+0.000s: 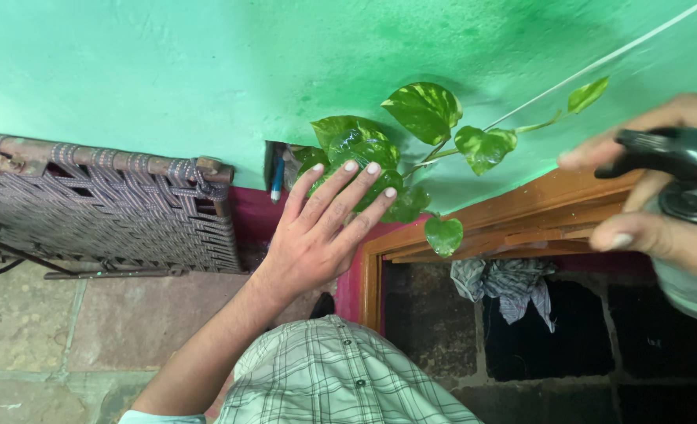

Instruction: The person waters and mists the leaves of a houseplant using a spray bottle.

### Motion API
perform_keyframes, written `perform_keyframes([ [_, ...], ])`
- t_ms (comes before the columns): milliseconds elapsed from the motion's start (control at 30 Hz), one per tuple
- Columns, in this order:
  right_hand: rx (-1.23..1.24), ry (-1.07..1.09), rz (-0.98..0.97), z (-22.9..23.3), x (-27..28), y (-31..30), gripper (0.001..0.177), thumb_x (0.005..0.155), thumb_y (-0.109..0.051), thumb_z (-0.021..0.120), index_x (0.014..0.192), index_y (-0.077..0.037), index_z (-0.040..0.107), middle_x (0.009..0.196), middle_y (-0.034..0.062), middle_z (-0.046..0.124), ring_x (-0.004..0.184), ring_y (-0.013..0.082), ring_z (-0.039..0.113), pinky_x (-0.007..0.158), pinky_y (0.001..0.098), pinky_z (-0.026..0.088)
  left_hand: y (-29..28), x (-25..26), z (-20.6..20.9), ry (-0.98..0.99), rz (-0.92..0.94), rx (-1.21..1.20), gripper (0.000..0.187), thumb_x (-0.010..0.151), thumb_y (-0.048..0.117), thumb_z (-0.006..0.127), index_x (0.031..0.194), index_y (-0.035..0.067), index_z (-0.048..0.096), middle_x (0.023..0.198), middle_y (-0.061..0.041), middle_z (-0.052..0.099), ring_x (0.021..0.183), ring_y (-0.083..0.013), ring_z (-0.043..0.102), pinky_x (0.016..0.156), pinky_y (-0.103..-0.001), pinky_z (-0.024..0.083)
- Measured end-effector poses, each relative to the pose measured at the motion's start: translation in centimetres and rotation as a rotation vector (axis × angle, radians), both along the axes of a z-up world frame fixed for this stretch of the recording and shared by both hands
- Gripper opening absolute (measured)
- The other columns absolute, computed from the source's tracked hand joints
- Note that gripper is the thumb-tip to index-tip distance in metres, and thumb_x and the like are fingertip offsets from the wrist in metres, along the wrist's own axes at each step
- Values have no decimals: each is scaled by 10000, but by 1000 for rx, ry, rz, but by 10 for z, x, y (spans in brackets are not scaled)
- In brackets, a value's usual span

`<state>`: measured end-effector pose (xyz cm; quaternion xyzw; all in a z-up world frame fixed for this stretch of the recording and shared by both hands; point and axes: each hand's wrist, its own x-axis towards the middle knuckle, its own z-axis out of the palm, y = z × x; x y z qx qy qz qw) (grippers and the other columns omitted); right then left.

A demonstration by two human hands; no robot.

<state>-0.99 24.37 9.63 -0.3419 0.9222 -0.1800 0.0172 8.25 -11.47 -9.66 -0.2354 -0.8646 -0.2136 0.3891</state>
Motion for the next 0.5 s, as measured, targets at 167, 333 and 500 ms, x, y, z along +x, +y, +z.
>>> perform_keyframes([
  [167, -48, -124, -221, -16, 27, 2, 185, 931, -239, 749, 987, -103, 637, 879, 84, 708, 743, 145, 738, 716, 314, 595, -3, -2, 0, -7, -17, 35, 517, 974, 49, 640, 1476, 160, 588, 1563, -105, 494, 1454, -290, 469, 1226, -542, 352],
  [333, -382, -163, 58, -42, 43, -15, 302, 902, -196, 725, 1145, -62, 605, 1162, 128, 690, 846, 125, 755, 781, 310, 614, -6, -3, -1, -20, -37, 90, 542, 963, 43, 657, 1488, 143, 567, 1574, -122, 477, 1463, -307, 468, 1226, -551, 359],
  [500, -728, -406, -169, -150, 58, -39, 202, 919, -117, 787, 1019, -5, 653, 992, 147, 737, 862, 197, 756, 788, 356, 632, -8, -3, -4, -40, -48, 158, 622, 903, -4, 643, 1504, 123, 543, 1579, -156, 450, 1464, -340, 467, 1229, -559, 364],
])
